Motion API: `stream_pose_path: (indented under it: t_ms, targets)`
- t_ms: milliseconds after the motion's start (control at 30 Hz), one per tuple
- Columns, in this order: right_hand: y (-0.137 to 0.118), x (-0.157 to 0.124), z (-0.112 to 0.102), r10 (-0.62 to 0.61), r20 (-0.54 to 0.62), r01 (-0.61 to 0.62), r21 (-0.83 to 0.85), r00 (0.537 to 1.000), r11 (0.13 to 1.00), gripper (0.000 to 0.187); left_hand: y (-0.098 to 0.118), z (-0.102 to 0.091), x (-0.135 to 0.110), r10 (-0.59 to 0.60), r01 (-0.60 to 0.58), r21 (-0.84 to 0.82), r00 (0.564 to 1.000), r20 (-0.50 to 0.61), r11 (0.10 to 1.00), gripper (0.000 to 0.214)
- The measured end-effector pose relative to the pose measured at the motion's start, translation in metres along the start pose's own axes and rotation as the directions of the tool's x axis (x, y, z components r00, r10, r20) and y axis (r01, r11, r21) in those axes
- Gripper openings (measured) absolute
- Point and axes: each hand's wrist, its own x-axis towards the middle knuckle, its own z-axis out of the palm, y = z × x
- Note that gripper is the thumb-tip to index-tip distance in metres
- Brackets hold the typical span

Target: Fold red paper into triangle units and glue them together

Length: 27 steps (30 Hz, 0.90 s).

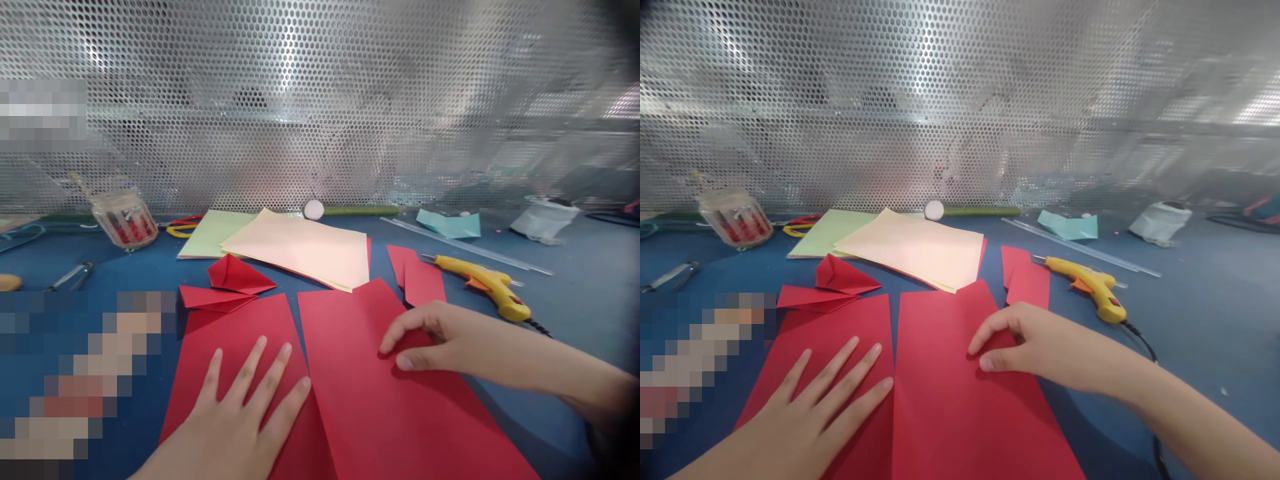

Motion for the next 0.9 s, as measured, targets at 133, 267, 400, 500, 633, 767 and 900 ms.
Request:
stream_pose_path:
  t_ms: [133,267,400,500,633,767,900]
  targets:
    - [0.000,-0.001,-0.003,0.000,-0.023,-0.001,-0.044,1.000,0.999,0.028,-0.003,-0.011,0.004,0.033,-0.031,-0.047,0.998,0.054,0.998,0.062]
    - [-0.004,-0.006,-0.006,0.005,0.007,-0.004,-0.080,1.000,0.997,0.025,-0.003,-0.011,0.004,0.038,-0.035,-0.066,0.998,0.040,0.997,0.062]
    - [-0.007,-0.010,-0.008,0.021,0.010,-0.020,-0.095,1.000,0.995,0.025,-0.004,-0.010,0.002,0.038,-0.033,-0.089,0.998,0.053,0.995,0.067]
    - [-0.006,-0.010,-0.008,0.024,-0.021,-0.026,-0.119,0.999,0.993,0.024,-0.005,-0.014,0.003,0.044,-0.039,-0.105,0.998,0.050,0.994,0.068]
    - [-0.002,-0.009,-0.007,0.026,-0.029,-0.030,-0.130,0.999,0.991,0.021,-0.002,-0.020,0.003,0.078,-0.073,-0.071,0.995,0.060,0.995,0.071]
    - [0.000,-0.009,-0.007,0.023,-0.024,-0.026,-0.140,0.999,0.990,0.020,0.006,-0.018,0.002,0.028,-0.027,0.064,0.999,-0.020,0.998,0.063]
    - [0.002,-0.009,-0.006,0.016,-0.019,-0.019,-0.135,1.000,0.991,0.019,0.006,-0.011,0.005,0.261,-0.265,0.090,0.964,0.053,0.960,0.047]
